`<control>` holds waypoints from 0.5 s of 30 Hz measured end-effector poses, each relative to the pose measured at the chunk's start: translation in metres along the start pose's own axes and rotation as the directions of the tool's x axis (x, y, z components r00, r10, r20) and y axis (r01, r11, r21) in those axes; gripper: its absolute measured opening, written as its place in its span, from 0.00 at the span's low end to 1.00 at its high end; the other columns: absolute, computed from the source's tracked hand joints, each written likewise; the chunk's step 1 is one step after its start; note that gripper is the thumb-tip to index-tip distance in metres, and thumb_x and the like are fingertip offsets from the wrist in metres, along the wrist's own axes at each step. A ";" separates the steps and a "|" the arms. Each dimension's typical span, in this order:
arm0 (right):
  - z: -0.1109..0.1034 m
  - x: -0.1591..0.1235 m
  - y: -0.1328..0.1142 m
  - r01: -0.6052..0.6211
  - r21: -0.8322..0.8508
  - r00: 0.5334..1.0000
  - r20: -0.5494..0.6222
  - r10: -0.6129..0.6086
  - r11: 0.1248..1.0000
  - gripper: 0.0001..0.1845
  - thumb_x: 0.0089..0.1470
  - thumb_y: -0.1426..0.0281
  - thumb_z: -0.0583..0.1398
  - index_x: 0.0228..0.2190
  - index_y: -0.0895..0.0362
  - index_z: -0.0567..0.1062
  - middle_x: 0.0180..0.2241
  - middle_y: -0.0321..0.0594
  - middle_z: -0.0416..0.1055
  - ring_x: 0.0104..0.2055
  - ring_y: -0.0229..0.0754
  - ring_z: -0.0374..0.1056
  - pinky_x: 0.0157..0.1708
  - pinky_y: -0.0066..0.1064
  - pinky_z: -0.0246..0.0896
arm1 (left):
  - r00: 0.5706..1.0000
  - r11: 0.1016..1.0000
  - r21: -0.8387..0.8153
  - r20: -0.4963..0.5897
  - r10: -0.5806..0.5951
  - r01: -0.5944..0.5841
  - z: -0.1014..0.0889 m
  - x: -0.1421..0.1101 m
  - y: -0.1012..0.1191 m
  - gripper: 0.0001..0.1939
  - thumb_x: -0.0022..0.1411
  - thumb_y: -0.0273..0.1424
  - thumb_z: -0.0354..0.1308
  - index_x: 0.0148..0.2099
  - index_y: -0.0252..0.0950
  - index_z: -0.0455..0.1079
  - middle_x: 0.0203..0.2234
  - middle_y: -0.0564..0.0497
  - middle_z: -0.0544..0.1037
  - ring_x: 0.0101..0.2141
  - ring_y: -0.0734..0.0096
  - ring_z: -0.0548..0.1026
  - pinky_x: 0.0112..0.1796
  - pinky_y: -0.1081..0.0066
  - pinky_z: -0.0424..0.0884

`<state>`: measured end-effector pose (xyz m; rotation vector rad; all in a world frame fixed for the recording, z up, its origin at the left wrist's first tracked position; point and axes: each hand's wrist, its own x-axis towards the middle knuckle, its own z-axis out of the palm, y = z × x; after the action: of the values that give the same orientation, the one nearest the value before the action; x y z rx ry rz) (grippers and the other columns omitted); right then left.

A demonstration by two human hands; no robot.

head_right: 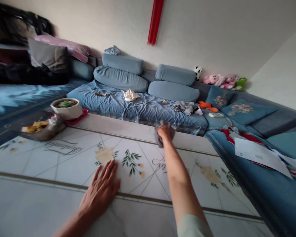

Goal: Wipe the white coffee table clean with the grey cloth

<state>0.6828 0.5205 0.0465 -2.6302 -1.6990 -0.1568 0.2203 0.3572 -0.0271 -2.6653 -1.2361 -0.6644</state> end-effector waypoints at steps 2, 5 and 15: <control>0.005 0.013 -0.095 0.133 0.061 0.991 -0.003 -0.134 0.989 0.28 0.80 0.71 0.49 0.65 0.63 0.82 0.70 0.55 0.76 0.73 0.49 0.67 0.77 0.41 0.50 | 1.000 1.000 -0.004 0.015 -0.012 0.012 -0.001 0.001 0.002 0.33 0.84 0.41 0.48 0.81 0.30 0.66 0.80 0.35 0.67 0.79 0.48 0.67 0.77 0.41 0.66; 0.011 0.016 -0.230 0.261 0.138 0.965 -0.061 -0.255 0.955 0.31 0.82 0.66 0.47 0.74 0.64 0.73 0.79 0.58 0.65 0.79 0.54 0.60 0.80 0.47 0.48 | 0.998 0.999 -0.013 0.063 -0.032 0.033 -0.005 0.004 0.003 0.33 0.83 0.39 0.49 0.81 0.31 0.67 0.80 0.36 0.68 0.79 0.47 0.67 0.77 0.40 0.67; 0.001 -0.012 -0.256 0.382 0.188 0.924 -0.074 -0.375 0.905 0.36 0.82 0.64 0.45 0.82 0.59 0.63 0.81 0.56 0.61 0.79 0.54 0.61 0.79 0.47 0.49 | 0.974 0.989 -0.105 0.210 -0.085 0.109 -0.026 0.013 0.000 0.34 0.80 0.37 0.56 0.83 0.34 0.64 0.81 0.38 0.66 0.80 0.48 0.65 0.80 0.41 0.63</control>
<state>0.4453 0.6152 0.0316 -2.1218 -2.0743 -0.0312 0.2193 0.3588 0.0018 -2.8440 -1.4291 -0.4968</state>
